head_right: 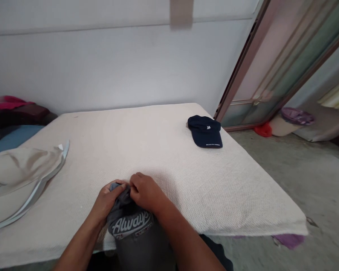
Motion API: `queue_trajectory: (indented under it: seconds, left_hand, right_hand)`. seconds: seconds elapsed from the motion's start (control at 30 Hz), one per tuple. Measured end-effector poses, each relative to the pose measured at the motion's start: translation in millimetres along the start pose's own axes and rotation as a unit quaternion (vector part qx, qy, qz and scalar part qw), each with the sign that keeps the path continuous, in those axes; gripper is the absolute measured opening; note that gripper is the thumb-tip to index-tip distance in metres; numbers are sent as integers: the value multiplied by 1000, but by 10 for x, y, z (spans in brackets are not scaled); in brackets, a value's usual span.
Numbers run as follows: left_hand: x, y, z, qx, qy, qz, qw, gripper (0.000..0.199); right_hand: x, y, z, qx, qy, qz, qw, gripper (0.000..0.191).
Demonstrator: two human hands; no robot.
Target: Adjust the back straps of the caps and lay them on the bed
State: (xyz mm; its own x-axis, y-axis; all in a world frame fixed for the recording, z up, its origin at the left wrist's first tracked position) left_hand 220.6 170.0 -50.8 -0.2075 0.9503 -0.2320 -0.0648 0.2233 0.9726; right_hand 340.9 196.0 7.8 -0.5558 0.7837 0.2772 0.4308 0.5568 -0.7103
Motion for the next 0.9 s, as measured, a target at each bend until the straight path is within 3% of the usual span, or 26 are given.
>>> queue_trajectory:
  seconds: [0.13,0.23,0.3,0.33,0.4,0.53,0.63,0.7,0.8,0.9]
  left_hand:
    - [-5,28,42,-13,-6,1,1000,19]
    - [-13,37,71,-27,-14,-1,1000,18]
    - [-19,36,75,-33,-14,-5,999,18]
    - [-20,35,70,-36,-12,-6,999,19]
    - [-23,34,59,-42,-9,-7,999,19]
    - [-32,32,52,-43,-10,-7,999,17]
    - [-40,41,49,-30,-7,1,1000,17]
    - [-45,50,64,-26,-11,7,1000,17]
    - [-57,66,105,-28,-23,8,999,18]
    - [-71,96,152,-40,-37,11,998,18]
  right_hand:
    - [9,267,-5,129,41,130,982,9]
    - [-45,513,195,291,15,260,921,7]
    - [-77,575,285,347,4,300,889,6]
    - [-78,573,283,348,7,298,889,6]
    - [-52,500,201,310,19,253,916,4]
    - [-9,175,-28,169,35,89,981,24]
    - [-12,38,-88,103,30,28,994,23]
    - [-7,57,-98,87,36,39,995,15]
    - [-3,238,-48,153,45,127,979,7]
    - [-47,492,99,335,47,249,907,7]
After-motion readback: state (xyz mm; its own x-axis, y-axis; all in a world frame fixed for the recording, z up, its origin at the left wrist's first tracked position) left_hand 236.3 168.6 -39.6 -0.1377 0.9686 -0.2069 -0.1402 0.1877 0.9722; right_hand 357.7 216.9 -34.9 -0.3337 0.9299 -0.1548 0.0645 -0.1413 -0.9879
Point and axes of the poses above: each hand's wrist, its own x-axis towards the middle knuckle, its own z-axis out of the palm, y = z × x, the point moved 9 cm from there along x, towards the middle knuckle, and after that the axes turned 2 degrees about z, right-handed, at the moved point
